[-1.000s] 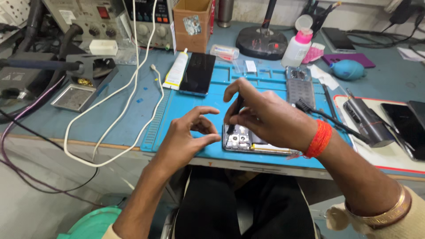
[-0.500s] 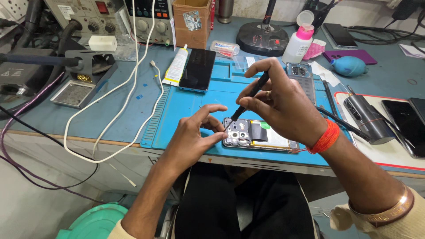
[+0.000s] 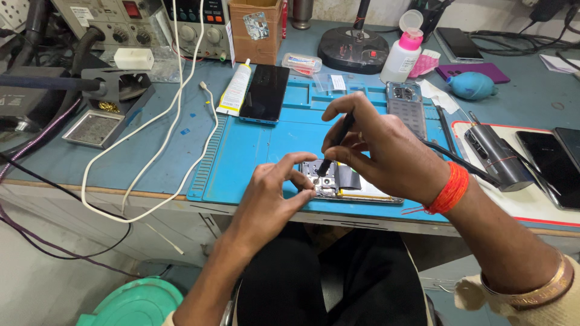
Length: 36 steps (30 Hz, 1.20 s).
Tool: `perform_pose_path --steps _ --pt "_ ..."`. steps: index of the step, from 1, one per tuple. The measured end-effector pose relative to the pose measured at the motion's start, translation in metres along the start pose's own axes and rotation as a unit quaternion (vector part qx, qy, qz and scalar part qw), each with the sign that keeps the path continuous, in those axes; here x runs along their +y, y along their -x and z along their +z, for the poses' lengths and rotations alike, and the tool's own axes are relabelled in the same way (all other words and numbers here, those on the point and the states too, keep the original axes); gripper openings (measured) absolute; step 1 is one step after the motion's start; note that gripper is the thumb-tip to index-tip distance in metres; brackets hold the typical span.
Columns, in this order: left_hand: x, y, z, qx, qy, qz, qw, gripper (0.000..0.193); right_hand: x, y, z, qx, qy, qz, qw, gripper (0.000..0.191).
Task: The person works on a disassembled smartphone on a blue repair mat, using a screwdriver to unscrew and adjust internal components. They then wrap a paper slip around a phone body, secure it with a rubber band, fit a purple back cover onto the phone, and apply adhesive from a yellow tube onto the cover before pressing it in place.
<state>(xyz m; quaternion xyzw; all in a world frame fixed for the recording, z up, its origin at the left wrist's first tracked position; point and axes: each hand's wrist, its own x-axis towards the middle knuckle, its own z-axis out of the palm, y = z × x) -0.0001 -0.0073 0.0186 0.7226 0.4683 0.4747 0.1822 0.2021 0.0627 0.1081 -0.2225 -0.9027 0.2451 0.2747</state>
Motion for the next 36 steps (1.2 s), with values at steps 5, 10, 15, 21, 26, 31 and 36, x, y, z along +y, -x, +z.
perform_pose_path --steps 5,10,15,21,26,31,36 --pt "-0.001 0.012 0.006 0.018 -0.055 -0.003 0.998 0.053 -0.003 0.002 0.004 0.001 0.019 0.012 1.000 0.039" --pt "-0.003 0.017 0.007 0.022 -0.067 0.007 0.997 0.057 -0.002 0.001 0.004 -0.002 0.033 0.009 0.999 0.039" --pt "-0.003 0.018 0.008 0.030 -0.072 0.006 0.997 0.059 -0.001 0.001 0.005 -0.003 0.033 -0.003 0.999 0.038" --pt "-0.005 0.019 0.009 0.034 -0.064 0.004 0.997 0.059 0.001 0.001 0.006 -0.004 0.033 -0.032 0.999 0.037" --pt "-0.006 0.020 0.010 0.034 -0.063 0.005 0.997 0.055 -0.001 0.001 0.005 -0.010 0.036 -0.011 0.999 0.038" --pt "-0.006 0.020 0.011 0.032 -0.060 -0.003 0.998 0.054 -0.004 0.001 0.005 -0.011 0.042 -0.009 0.999 0.038" --pt "-0.006 0.020 0.010 0.034 -0.053 0.002 0.998 0.054 -0.004 0.000 0.004 -0.008 0.038 -0.017 0.999 0.038"
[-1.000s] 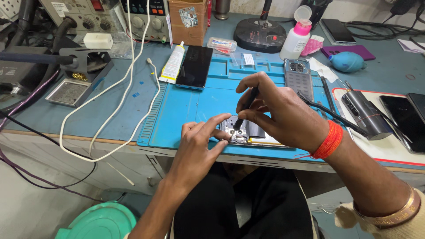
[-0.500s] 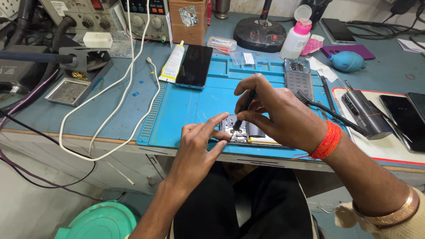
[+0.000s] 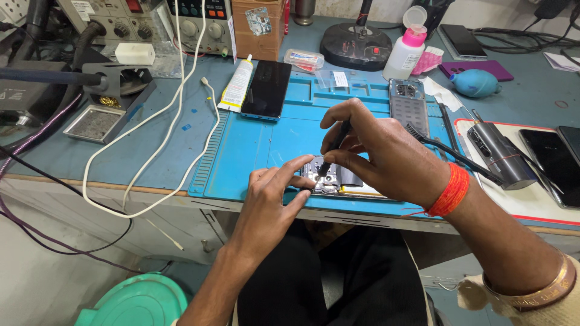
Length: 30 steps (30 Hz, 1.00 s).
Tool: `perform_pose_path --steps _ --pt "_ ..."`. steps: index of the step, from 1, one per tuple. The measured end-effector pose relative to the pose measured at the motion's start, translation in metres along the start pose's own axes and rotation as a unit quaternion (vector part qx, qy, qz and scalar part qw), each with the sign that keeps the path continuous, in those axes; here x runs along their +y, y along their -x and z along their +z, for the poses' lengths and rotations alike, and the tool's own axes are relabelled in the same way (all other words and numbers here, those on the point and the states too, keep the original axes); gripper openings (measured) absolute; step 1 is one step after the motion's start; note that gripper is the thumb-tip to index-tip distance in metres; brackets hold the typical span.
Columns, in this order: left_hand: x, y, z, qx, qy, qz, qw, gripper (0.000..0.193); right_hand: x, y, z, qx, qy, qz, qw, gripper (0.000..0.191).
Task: The person works on a disassembled smartphone on a blue repair mat, using a screwdriver to unscrew and adjust internal components. They then wrap a paper slip around a phone body, secure it with a rubber band, fit a purple back cover onto the phone, and apply adhesive from a yellow tube onto the cover before pressing it in place.
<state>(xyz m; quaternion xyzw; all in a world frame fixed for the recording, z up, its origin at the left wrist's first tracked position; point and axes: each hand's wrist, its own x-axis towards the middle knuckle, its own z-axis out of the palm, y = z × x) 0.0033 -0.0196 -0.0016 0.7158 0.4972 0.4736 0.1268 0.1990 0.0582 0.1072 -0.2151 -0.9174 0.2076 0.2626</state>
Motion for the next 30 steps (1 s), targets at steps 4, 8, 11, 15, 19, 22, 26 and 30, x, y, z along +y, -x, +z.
perform_pose_path --steps 4,8,11,15,19,22,26,30 --pt "0.0002 0.0002 0.0003 0.000 0.004 -0.002 1.000 0.054 -0.0002 0.0004 0.0003 -0.003 0.007 0.000 1.000 0.038" --pt "-0.0003 0.0007 -0.0001 0.002 -0.002 0.000 1.000 0.054 -0.0005 -0.0002 0.0011 -0.006 0.007 0.005 1.000 0.039" --pt "-0.0006 0.0005 -0.0001 0.004 -0.005 0.004 1.000 0.054 -0.0005 -0.0007 0.0008 -0.007 0.008 0.004 1.000 0.038" --pt "-0.0006 0.0006 0.0005 0.003 -0.004 -0.001 1.000 0.053 -0.0008 0.0003 0.0001 -0.005 0.005 0.003 1.000 0.038" --pt "-0.0007 0.0007 0.0009 0.002 -0.001 0.000 1.000 0.053 -0.0007 0.0013 -0.0001 -0.007 0.006 0.016 1.000 0.038" --pt "-0.0009 0.0005 0.0007 0.000 -0.002 -0.005 1.000 0.053 -0.0004 0.0010 0.0001 -0.005 0.006 0.012 1.000 0.038" --pt "-0.0009 0.0000 0.0008 -0.001 -0.001 -0.003 1.000 0.053 -0.0001 0.0012 -0.0003 -0.004 0.008 0.007 1.000 0.038" --pt "-0.0007 0.0004 0.0006 0.003 -0.003 -0.001 1.000 0.053 0.0000 0.0017 0.0003 -0.005 0.007 0.007 1.000 0.038"
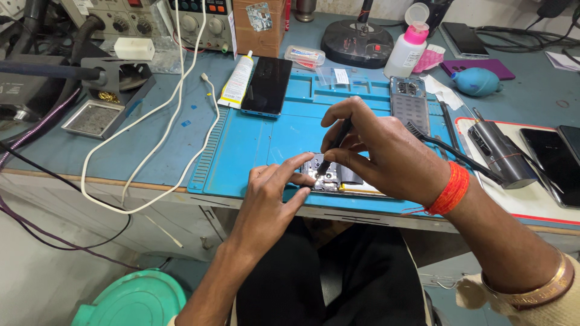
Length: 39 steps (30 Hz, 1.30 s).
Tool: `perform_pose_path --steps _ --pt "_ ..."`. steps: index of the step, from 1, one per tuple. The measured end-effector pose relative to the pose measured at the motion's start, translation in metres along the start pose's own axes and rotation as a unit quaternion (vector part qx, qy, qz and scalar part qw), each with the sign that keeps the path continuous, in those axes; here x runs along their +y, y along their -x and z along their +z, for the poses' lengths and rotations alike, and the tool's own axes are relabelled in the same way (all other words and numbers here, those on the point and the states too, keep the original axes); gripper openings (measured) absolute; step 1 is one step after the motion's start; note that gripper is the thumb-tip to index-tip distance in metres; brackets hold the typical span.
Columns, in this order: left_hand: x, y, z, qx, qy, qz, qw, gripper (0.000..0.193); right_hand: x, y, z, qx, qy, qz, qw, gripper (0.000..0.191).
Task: The person works on a disassembled smartphone on a blue repair mat, using a screwdriver to unscrew and adjust internal components. They then wrap a paper slip around a phone body, secure it with a rubber band, fit a purple back cover onto the phone, and apply adhesive from a yellow tube onto the cover before pressing it in place.
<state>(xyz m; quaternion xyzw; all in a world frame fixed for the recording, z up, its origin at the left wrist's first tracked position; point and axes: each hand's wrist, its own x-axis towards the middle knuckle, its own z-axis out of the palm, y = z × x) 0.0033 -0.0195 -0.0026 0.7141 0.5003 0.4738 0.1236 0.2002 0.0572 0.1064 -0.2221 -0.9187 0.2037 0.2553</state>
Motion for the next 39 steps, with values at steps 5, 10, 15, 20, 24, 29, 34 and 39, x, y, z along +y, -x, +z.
perform_pose_path --steps 5,10,15,20,24,29,34,39 --pt "0.0001 -0.0004 0.0001 0.002 0.000 0.005 1.000 0.054 0.0005 0.0002 -0.0003 0.002 -0.013 0.004 1.000 0.038" --pt "0.0002 -0.0003 0.0000 0.003 0.003 0.011 1.000 0.053 0.0006 0.0026 -0.0018 0.004 -0.010 0.009 1.000 0.038" --pt "0.0007 -0.0003 -0.0002 -0.001 0.002 0.003 1.000 0.053 0.0006 0.0036 -0.0023 0.008 -0.013 0.009 1.000 0.038" --pt "0.0008 0.0004 -0.0001 0.003 0.001 0.010 1.000 0.053 0.0013 0.0020 -0.0020 0.006 -0.007 0.008 1.000 0.038" --pt "0.0001 0.0003 0.0006 -0.002 -0.001 0.004 1.000 0.053 0.0014 0.0019 -0.0011 0.001 -0.006 0.005 1.000 0.038" --pt "-0.0005 0.0006 0.0015 -0.002 -0.001 0.003 1.000 0.053 0.0014 0.0015 -0.0003 0.000 -0.007 0.003 1.000 0.038" --pt "-0.0003 0.0008 0.0013 -0.001 0.000 0.000 1.000 0.054 0.0006 -0.0013 -0.0004 -0.016 -0.020 0.005 1.000 0.037" --pt "-0.0001 0.0005 0.0008 0.004 -0.002 0.009 1.000 0.056 -0.0036 -0.0031 -0.0028 -0.038 -0.050 -0.087 0.994 0.038"
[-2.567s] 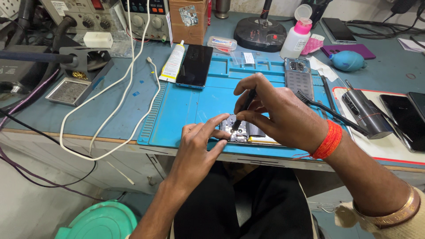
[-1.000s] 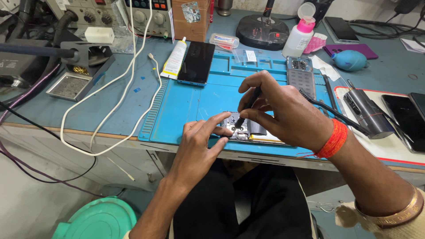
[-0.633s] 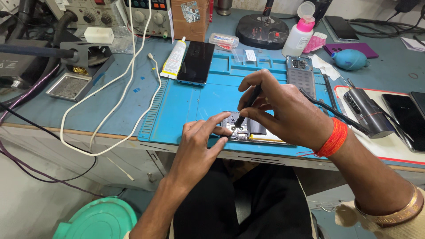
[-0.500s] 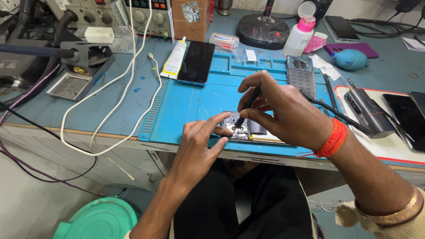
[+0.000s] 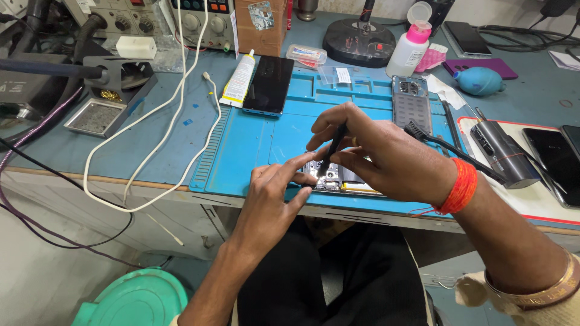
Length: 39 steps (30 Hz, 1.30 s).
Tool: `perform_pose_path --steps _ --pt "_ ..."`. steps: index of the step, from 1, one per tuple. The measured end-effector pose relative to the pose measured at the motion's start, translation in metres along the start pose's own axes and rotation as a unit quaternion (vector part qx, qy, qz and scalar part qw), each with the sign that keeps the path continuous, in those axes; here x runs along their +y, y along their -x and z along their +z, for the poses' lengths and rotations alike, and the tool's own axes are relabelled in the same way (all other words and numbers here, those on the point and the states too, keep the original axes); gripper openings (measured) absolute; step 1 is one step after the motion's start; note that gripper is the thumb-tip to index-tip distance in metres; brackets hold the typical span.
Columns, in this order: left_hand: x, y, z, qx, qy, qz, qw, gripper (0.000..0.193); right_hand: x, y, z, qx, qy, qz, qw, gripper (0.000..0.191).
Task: The person works on a disassembled smartphone on a blue repair mat, using a screwdriver to unscrew and adjust internal components. They then wrap a paper slip around a phone body, secure it with a rubber band, fit a purple back cover onto the phone, and apply adhesive from a yellow tube onto the cover before pressing it in place.
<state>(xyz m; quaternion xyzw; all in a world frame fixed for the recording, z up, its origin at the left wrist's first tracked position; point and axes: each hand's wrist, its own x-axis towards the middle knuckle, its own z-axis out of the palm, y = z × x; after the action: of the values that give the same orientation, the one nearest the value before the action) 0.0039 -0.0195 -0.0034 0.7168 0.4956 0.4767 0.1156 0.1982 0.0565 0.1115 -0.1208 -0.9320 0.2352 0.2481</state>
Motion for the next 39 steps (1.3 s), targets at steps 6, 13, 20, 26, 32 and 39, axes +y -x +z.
perform_pose_path --steps 6,13,20,26,32,39 --pt "0.000 0.001 -0.001 -0.001 0.011 0.000 1.000 0.055 -0.005 -0.010 0.003 0.007 0.090 0.097 0.991 0.037" --pt "-0.002 0.001 0.000 0.005 0.005 0.018 1.000 0.053 -0.007 -0.015 0.004 -0.009 0.081 0.059 0.995 0.038" --pt "-0.002 0.001 0.001 0.008 0.008 0.015 1.000 0.053 -0.006 -0.012 0.004 -0.012 0.066 0.063 0.996 0.037" --pt "-0.002 0.000 0.001 0.010 0.013 0.009 1.000 0.053 -0.002 -0.009 0.005 -0.008 0.060 0.064 0.996 0.036" --pt "-0.002 0.000 0.001 0.011 0.017 0.005 1.000 0.054 0.001 -0.008 0.006 -0.003 0.058 0.070 0.996 0.037" --pt "-0.002 -0.003 -0.002 0.009 0.025 -0.001 1.000 0.049 -0.006 -0.012 0.007 0.014 -0.032 -0.005 0.999 0.039"
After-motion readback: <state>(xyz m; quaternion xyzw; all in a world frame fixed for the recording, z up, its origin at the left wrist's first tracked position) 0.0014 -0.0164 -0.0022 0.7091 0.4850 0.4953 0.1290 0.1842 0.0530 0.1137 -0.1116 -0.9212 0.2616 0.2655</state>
